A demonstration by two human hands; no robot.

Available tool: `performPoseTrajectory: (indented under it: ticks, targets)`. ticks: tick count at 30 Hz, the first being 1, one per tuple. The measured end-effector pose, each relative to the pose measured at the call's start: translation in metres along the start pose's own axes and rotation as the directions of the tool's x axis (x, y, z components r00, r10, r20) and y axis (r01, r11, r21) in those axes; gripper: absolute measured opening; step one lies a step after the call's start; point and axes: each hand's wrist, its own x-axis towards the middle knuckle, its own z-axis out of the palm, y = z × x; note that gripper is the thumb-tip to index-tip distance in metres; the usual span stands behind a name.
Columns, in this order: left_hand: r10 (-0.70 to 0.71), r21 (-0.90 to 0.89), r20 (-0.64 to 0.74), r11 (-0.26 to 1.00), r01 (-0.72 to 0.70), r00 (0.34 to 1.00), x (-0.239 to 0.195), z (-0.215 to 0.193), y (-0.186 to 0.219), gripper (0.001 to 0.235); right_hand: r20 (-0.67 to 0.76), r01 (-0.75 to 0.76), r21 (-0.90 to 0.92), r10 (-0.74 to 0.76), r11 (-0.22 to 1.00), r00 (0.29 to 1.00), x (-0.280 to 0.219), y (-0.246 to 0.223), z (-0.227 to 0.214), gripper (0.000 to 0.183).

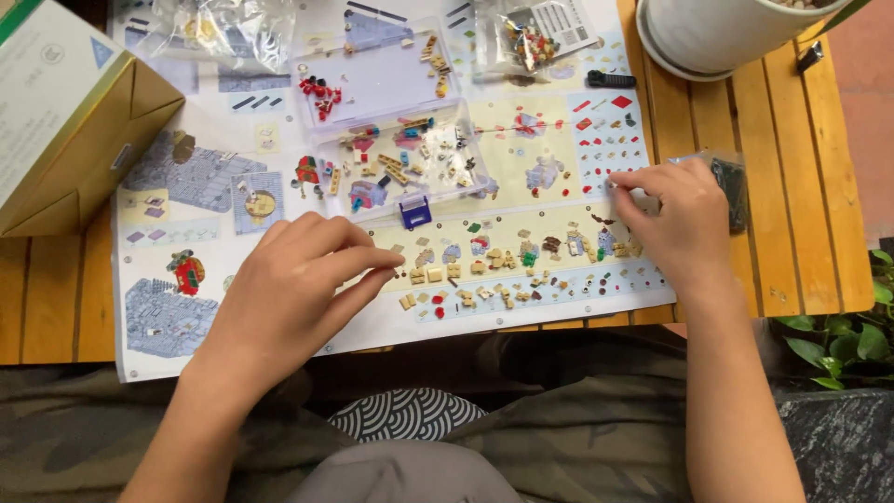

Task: The person assembles a small Lego model by sorting pieces from plastic bags onto an instruction sheet. They pick up individual bricks, connect them by hand, and occasionally refer to the printed guide to verify the assembly steps.

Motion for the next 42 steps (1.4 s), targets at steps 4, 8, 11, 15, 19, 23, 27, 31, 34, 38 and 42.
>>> performPoseTrajectory:
  ticks: [4, 8, 11, 15, 19, 23, 27, 31, 34, 38, 42]
  targets:
    - [-0.059, -0.022, -0.014, 0.998, 0.058, 0.998, -0.006, 0.006, -0.008, 0.009, 0.043, -0.016, -0.042, 0.018, 0.999, 0.999, 0.004, -0.008, -0.006, 0.020]
    - [-0.070, 0.122, -0.099, 0.989, 0.082, 0.993, 0.001, 0.013, -0.022, 0.011, 0.081, -0.011, -0.080, 0.018, 0.997, 0.997, 0.006, -0.011, -0.007, 0.022]
    - [-0.099, 0.225, -0.104, 0.967, 0.120, 0.990, 0.007, 0.017, -0.031, 0.015, 0.083, -0.012, -0.062, 0.018, 0.998, 0.996, 0.008, -0.011, -0.006, 0.022]
    - [-0.165, 0.201, -0.061, 0.964, 0.174, 0.984, 0.010, 0.025, -0.035, 0.023, 0.098, -0.069, 0.015, 0.067, 0.998, 0.993, 0.011, -0.019, -0.010, 0.022]
    - [-0.117, 0.245, -0.104, 0.960, 0.139, 0.988, 0.014, 0.035, -0.040, 0.018, 0.158, -0.193, 0.058, 0.182, 0.979, 0.970, 0.015, -0.024, -0.016, 0.026]
    - [-0.067, 0.352, -0.131, 0.930, 0.109, 0.989, 0.020, 0.037, -0.048, 0.005, 0.158, -0.237, 0.084, 0.222, 0.968, 0.962, 0.017, -0.028, -0.020, 0.026]
    - [-0.123, 0.339, -0.143, 0.926, 0.165, 0.982, 0.020, 0.031, -0.057, 0.007, 0.077, -0.140, 0.015, 0.139, 0.990, 0.987, 0.012, -0.014, -0.016, 0.025]
    - [-0.153, 0.356, -0.136, 0.914, 0.193, 0.979, 0.018, 0.030, -0.065, 0.008, 0.036, -0.082, 0.044, 0.081, 0.996, 0.996, 0.009, -0.013, -0.022, 0.024]
    - [-0.171, 0.364, -0.175, 0.904, 0.225, 0.970, 0.016, 0.032, -0.073, 0.006, 0.017, -0.099, 0.065, 0.098, 0.993, 0.995, 0.006, -0.009, -0.023, 0.022]
    - [-0.202, 0.362, -0.216, 0.892, 0.270, 0.955, 0.014, 0.034, -0.077, 0.006, -0.008, -0.061, 0.054, 0.061, 0.997, 0.998, 0.002, -0.005, -0.022, 0.017]
    - [-0.227, 0.359, -0.222, 0.885, 0.296, 0.948, 0.012, 0.031, -0.077, 0.008, -0.040, -0.028, 0.058, 0.030, 0.998, 0.999, -0.002, -0.006, -0.024, 0.015]
